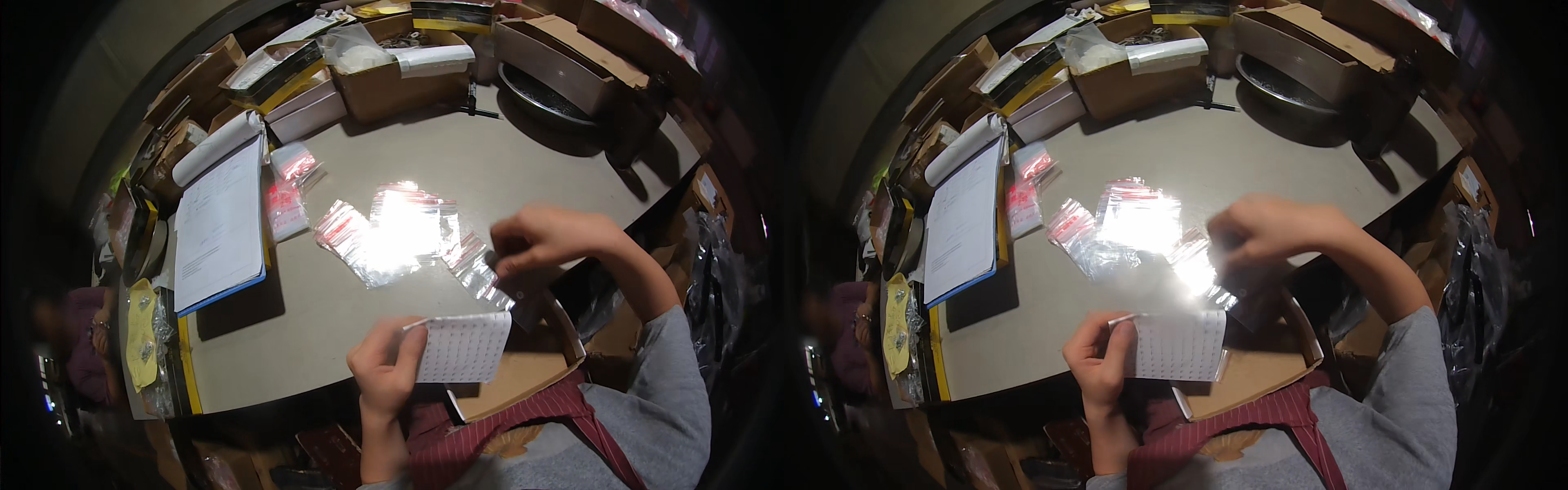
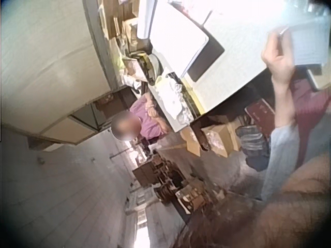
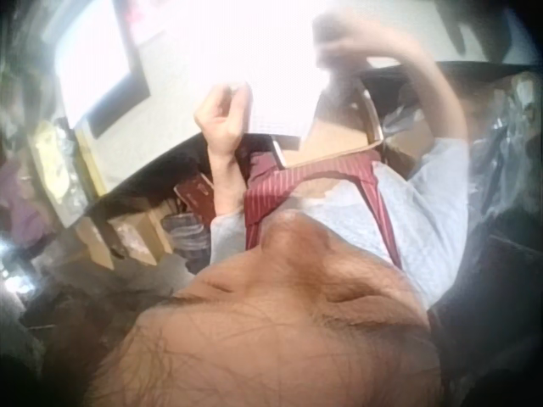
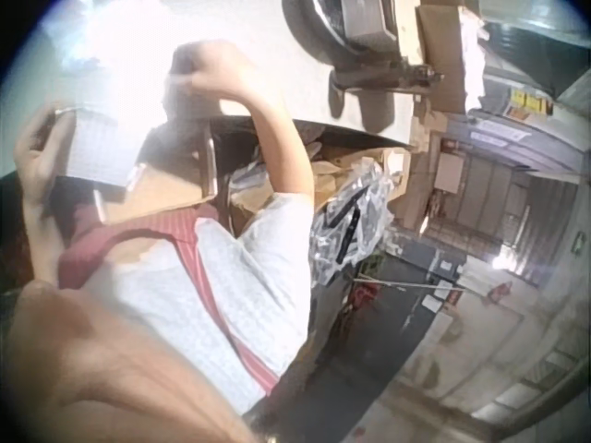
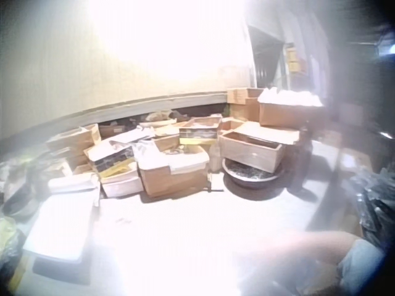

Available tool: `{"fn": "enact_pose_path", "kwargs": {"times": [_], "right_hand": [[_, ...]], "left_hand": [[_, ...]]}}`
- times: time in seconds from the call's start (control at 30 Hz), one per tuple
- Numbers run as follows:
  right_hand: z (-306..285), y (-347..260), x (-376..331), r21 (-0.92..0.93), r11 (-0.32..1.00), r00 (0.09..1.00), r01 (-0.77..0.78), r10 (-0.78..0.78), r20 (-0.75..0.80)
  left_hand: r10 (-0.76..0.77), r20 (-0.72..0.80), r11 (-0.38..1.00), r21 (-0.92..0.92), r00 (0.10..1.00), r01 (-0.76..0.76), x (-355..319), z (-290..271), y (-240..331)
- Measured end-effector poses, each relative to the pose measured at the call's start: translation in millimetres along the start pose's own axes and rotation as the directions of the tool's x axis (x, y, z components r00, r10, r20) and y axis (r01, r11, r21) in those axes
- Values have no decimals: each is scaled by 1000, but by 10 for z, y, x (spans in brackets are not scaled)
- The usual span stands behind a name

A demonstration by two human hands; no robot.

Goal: The person repeatedly picks small white items from a sheet and places them into clear plastic bags on a table. The person handles the items one at a time, opening each bag and inserting the item before setting the bag aside.

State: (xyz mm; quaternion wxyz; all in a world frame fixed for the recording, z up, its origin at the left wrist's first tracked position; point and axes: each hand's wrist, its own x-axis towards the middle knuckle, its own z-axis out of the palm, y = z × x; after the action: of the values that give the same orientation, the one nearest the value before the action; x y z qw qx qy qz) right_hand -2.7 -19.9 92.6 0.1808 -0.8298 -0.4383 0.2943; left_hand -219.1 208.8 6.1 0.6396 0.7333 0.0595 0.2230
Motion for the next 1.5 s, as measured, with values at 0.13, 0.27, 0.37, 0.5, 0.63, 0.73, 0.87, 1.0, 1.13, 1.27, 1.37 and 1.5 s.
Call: {"fn": "enact_pose_path", "kwargs": {"times": [0.13,0.27,0.37,0.5,0.63,0.73,0.87,1.0,1.13,1.27,1.37,1.5], "right_hand": [[80,-16,100,260,944,978,203,-185,-91],[293,9,187,32,966,956,256,-248,-156],[427,-64,174,-124,963,938,238,-261,-228],[413,-180,188,-185,979,970,-91,45,-241],[157,-13,191,-38,994,976,102,-107,-188],[185,59,185,-10,965,933,264,-258,-253],[246,222,347,-25,947,922,321,-318,-221],[219,157,334,59,955,952,291,-283,-120],[318,244,164,112,936,918,334,-297,-261],[465,323,20,102,889,828,446,-367,-425],[561,325,-51,23,869,759,494,-418,-499],[686,329,-306,125,860,804,495,-398,-442]], "left_hand": [[150,150,989,-23,977,-148,-11,-99,0],[128,149,992,-9,981,-128,-30,-99,23],[126,132,992,-5,983,-127,-42,-82,18],[143,103,989,35,984,-147,-53,-72,-20],[191,145,969,128,971,-209,-23,-52,-5],[239,258,933,207,936,-295,41,-12,12],[295,482,831,297,825,-471,260,24,120],[226,649,743,368,727,-559,398,113,100],[206,667,710,402,716,-578,395,134,109],[243,638,717,389,731,-578,378,152,131],[216,670,698,403,710,-592,393,183,131],[157,689,709,420,708,-566,399,149,141]]}}
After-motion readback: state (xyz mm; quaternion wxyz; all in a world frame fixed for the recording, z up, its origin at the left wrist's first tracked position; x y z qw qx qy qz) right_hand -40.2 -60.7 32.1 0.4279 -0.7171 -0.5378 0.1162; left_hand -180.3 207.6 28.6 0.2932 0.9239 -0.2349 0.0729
